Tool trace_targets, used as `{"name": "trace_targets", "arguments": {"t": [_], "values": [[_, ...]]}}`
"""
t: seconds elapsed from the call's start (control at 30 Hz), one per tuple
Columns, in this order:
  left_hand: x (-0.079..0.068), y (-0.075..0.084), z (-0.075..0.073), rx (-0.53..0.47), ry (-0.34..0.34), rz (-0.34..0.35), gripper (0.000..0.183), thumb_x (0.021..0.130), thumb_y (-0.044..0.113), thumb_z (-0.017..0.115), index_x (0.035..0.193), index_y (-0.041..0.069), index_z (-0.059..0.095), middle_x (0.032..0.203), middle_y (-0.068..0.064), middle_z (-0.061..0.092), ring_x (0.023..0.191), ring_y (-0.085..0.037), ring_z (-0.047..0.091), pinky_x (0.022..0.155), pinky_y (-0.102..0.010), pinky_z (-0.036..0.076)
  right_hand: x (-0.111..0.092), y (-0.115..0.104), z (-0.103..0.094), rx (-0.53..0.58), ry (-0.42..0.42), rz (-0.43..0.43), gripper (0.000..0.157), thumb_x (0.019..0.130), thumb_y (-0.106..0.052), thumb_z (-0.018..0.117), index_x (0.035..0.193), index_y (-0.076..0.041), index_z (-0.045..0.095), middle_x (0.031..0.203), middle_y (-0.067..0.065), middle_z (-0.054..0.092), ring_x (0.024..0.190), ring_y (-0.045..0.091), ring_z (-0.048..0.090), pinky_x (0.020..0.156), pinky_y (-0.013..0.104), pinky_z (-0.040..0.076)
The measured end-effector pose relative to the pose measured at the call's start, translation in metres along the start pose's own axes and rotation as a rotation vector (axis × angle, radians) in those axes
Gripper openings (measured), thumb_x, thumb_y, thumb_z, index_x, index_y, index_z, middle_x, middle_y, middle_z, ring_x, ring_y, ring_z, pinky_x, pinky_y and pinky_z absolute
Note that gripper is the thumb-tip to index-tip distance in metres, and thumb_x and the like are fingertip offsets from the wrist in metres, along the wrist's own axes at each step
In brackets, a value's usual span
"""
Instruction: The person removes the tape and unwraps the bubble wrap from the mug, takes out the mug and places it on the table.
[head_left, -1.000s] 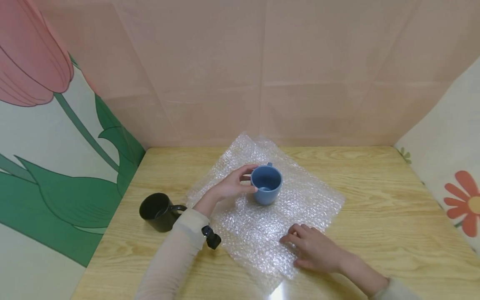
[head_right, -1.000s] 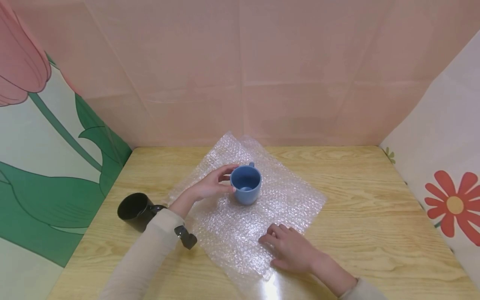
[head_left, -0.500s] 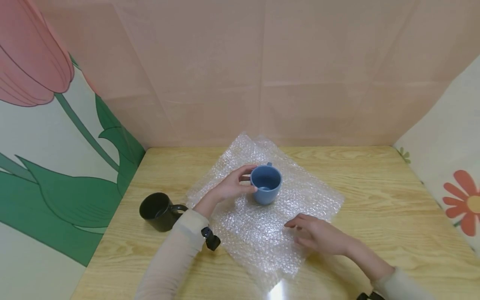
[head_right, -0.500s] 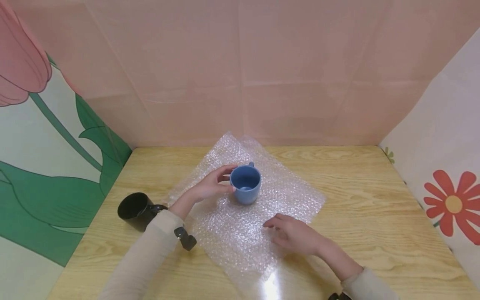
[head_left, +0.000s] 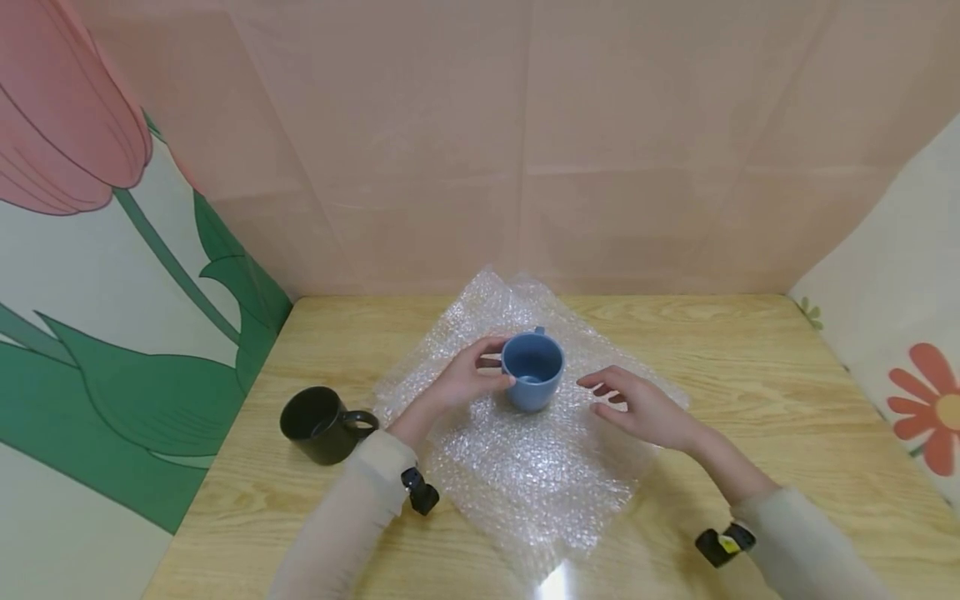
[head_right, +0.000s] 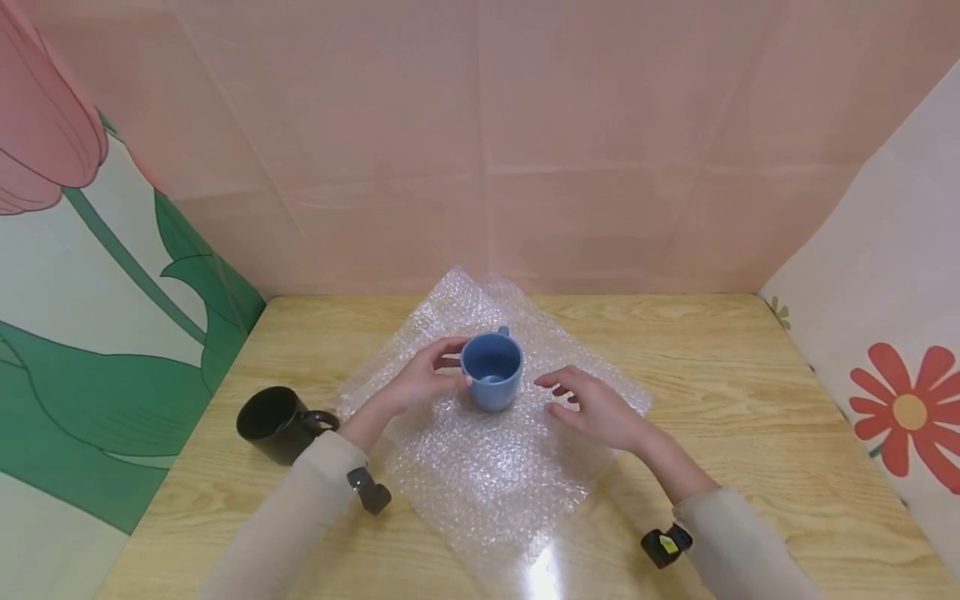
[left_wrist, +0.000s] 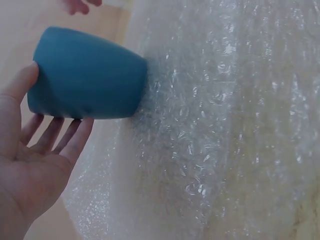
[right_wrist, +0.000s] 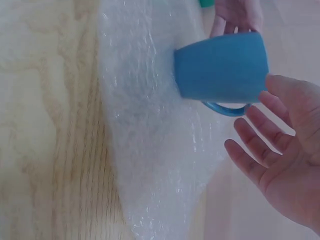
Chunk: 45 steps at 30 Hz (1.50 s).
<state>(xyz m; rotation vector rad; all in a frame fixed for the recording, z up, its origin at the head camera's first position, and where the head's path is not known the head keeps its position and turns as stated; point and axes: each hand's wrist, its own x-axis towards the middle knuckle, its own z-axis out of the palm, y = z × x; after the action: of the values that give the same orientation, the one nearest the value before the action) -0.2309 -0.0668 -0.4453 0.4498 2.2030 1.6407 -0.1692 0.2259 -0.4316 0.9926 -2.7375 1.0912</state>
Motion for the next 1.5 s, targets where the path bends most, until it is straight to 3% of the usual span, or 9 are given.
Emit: {"name": "trace_targets", "arguments": {"t": [0.4,0.6,0.8,1.07,1.33,1.5], "values": [[-0.007,-0.009,0.007,-0.034,0.06,-0.007,0.066,0.077,0.02,0.075,0.134,0.019,0.043,0.136,-0.001,0.046,0.119,-0.025,0.05,0.09,-0.031,0.05,0.022,0.01,0.016,0.145,0.063,0.098,0.058,0.084,0.0,0.064,0.135,0.002,0.037,0.125,0.026,0.049,0.105,0.044,0.055,0.081,0.053,0.051],[-0.009,-0.013,0.014,-0.053,0.105,-0.039,0.068,0.073,0.023,0.078,0.132,0.027,0.045,0.132,0.003,0.047,0.117,-0.021,0.05,0.09,-0.033,0.05,0.033,0.012,0.026,0.197,0.078,0.15,0.067,0.084,-0.001,0.065,0.14,0.001,0.03,0.131,0.026,0.044,0.109,0.045,0.053,0.084,0.051,0.05],[-0.011,-0.013,0.018,-0.025,0.139,-0.041,0.066,0.074,0.022,0.077,0.132,0.026,0.044,0.132,-0.001,0.047,0.116,-0.022,0.052,0.088,-0.03,0.051,0.04,0.014,0.038,0.291,0.058,0.158,0.067,0.085,-0.003,0.064,0.142,-0.001,0.028,0.135,0.025,0.04,0.112,0.046,0.051,0.085,0.05,0.05],[-0.022,0.009,0.021,-0.067,0.12,-0.029,0.069,0.077,0.011,0.074,0.136,0.011,0.039,0.135,-0.014,0.044,0.118,-0.031,0.05,0.09,-0.034,0.05,0.042,0.013,0.045,0.324,0.048,0.209,0.067,0.085,-0.004,0.063,0.143,-0.008,0.029,0.136,0.021,0.041,0.114,0.042,0.051,0.088,0.047,0.05],[-0.012,-0.013,0.026,-0.074,0.158,0.032,0.068,0.076,0.014,0.075,0.135,0.018,0.042,0.13,-0.011,0.048,0.113,-0.027,0.055,0.086,-0.029,0.052,0.042,0.014,0.045,0.333,0.036,0.23,0.067,0.086,-0.006,0.062,0.143,-0.009,0.028,0.134,0.02,0.044,0.112,0.039,0.053,0.088,0.044,0.05],[-0.01,-0.015,0.027,-0.064,0.164,0.064,0.066,0.077,0.016,0.075,0.134,0.019,0.044,0.129,-0.011,0.049,0.112,-0.028,0.055,0.085,-0.029,0.052,0.042,0.013,0.044,0.336,0.049,0.217,0.066,0.086,-0.006,0.063,0.143,-0.007,0.028,0.133,0.022,0.044,0.112,0.04,0.053,0.088,0.043,0.05]]}}
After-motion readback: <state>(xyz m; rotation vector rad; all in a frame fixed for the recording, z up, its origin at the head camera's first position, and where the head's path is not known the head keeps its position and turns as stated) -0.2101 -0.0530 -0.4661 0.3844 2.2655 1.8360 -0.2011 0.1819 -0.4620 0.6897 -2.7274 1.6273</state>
